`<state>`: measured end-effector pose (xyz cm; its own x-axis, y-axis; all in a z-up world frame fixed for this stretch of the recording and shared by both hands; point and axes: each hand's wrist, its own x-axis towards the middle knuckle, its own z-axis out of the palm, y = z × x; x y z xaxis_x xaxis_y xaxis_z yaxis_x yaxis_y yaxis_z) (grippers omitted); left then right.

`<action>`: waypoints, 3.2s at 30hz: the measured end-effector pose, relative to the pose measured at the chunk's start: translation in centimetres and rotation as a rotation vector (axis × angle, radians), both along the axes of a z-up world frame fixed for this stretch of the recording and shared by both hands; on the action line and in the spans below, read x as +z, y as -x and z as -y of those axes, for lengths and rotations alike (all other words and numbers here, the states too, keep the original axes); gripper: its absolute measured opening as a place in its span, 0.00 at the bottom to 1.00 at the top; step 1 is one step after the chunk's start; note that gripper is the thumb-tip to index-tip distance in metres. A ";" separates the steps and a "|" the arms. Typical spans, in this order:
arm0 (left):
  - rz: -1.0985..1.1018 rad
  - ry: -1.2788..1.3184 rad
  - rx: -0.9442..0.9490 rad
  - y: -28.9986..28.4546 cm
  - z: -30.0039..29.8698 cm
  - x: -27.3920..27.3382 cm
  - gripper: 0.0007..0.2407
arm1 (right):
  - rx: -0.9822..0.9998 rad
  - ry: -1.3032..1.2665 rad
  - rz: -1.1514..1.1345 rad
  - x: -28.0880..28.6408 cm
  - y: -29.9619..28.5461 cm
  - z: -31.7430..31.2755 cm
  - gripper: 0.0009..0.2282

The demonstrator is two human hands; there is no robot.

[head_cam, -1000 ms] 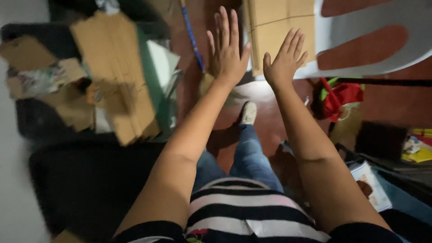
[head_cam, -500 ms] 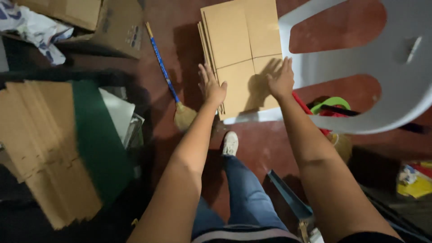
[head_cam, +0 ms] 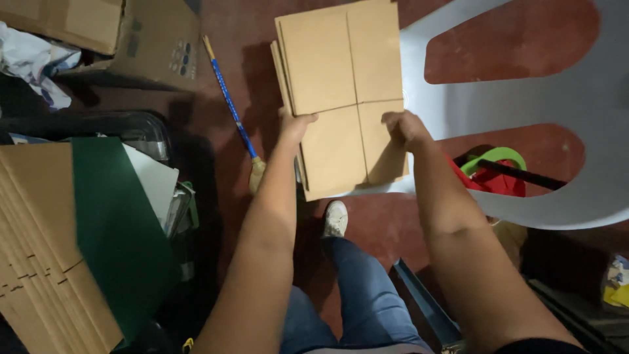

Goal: Wiping down cardboard folders and a plastic storage box with a cloth to remove dust.

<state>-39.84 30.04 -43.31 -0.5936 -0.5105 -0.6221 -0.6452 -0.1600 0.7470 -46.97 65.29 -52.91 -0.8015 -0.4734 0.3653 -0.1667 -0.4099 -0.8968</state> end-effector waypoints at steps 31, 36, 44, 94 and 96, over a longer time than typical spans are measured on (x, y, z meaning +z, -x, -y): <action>-0.700 0.224 -0.247 -3.1 -4.1 19.9 0.34 | -0.663 -0.371 0.526 28.2 -3.9 2.1 0.31; -0.849 -0.012 -0.009 -5.3 -0.1 28.8 0.30 | -0.261 -0.460 0.266 43.6 -7.2 4.8 0.34; -0.689 -0.209 0.178 -10.8 7.7 28.3 0.23 | -0.159 -0.470 0.546 54.1 -19.0 14.5 0.28; 0.144 1.118 -1.002 -44.2 36.2 38.6 0.16 | -0.291 -0.988 -0.180 64.8 -41.8 54.1 0.16; 0.146 1.168 -1.075 -44.7 36.4 39.3 0.21 | -0.230 -1.014 -0.093 66.8 -43.9 55.3 0.10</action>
